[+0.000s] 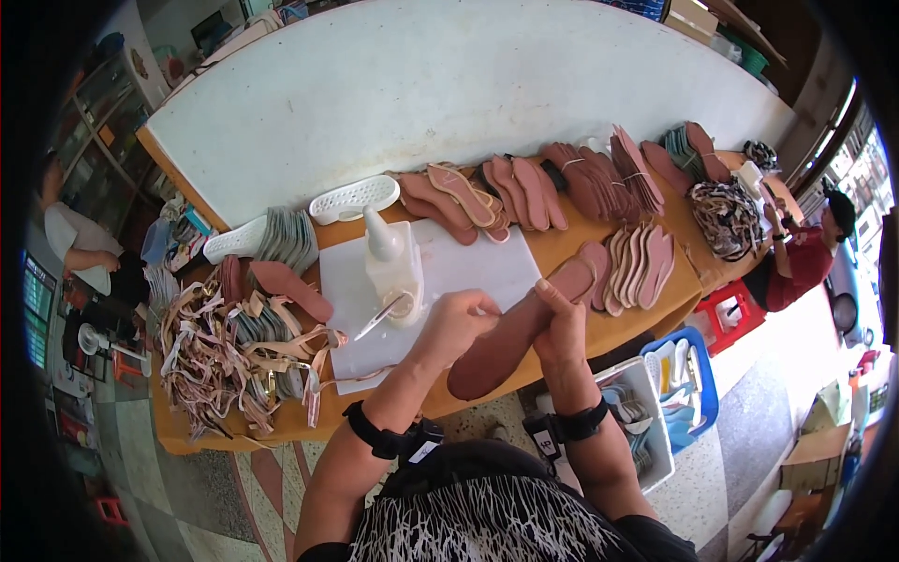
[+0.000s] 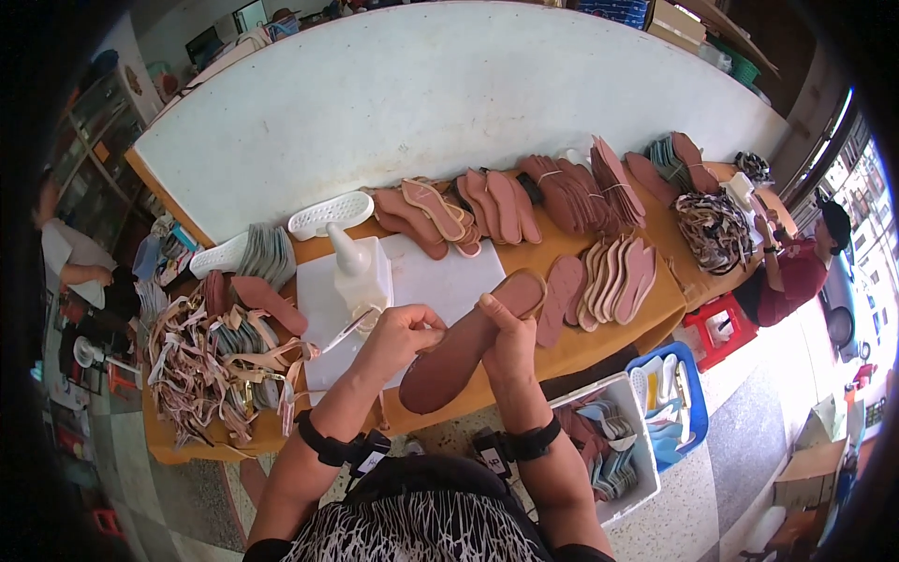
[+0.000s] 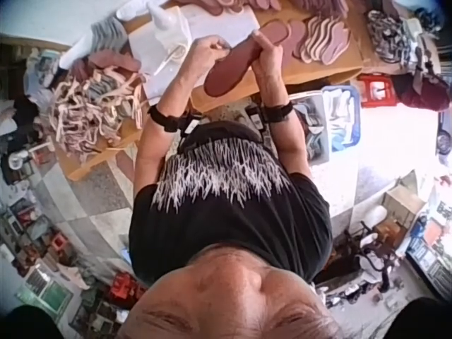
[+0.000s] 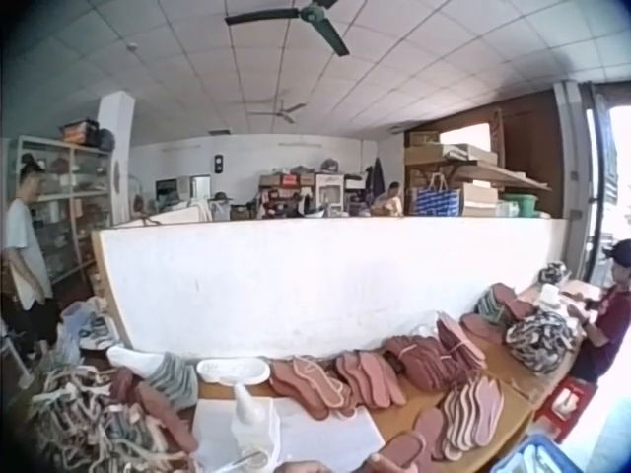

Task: Assembling and gluing shoe sole components.

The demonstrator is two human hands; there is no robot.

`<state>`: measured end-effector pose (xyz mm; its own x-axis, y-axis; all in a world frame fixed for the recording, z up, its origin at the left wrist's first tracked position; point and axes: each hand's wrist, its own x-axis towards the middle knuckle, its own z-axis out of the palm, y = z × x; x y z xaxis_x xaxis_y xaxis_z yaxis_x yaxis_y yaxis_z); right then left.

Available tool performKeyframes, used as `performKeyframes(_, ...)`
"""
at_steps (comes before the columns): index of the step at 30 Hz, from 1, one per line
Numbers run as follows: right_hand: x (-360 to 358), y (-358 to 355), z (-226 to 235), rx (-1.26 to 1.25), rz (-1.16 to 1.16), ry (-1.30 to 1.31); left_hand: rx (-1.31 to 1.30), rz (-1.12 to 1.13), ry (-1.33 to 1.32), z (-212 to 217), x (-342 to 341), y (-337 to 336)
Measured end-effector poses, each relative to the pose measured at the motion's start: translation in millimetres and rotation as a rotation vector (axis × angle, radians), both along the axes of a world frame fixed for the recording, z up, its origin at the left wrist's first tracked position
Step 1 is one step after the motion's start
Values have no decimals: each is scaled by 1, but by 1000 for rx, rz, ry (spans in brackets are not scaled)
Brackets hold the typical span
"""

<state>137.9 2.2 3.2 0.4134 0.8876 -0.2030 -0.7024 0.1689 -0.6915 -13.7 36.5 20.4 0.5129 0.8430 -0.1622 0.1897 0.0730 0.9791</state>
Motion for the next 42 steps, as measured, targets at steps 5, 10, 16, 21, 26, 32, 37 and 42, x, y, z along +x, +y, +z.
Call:
performKeyframes(5,-1,0,-3,-20,35,28,12,6,-11,2,-3,-3)
performKeyframes(10,0,0,-6,-33,65,106,235,-6,185,6,-6,-1)
performKeyframes(16,-2,-4,0,-32,116,84,-133,-139,-58,6,-16,6)
performKeyframes(21,-1,-6,-1,-50,110,145,-69,-188,-129,1,-15,3)
performKeyframes(26,1,-7,-6,-54,82,146,-228,-204,-208,-14,-17,-1)
performKeyframes(32,9,-8,-12,-65,64,123,-351,-105,-375,-23,-6,-13)
performKeyframes(37,11,-8,-7,-42,38,70,-342,-30,-419,-16,0,-16)
performKeyframes(42,18,-6,-12,-39,-15,94,-289,-4,-361,-12,0,-18)
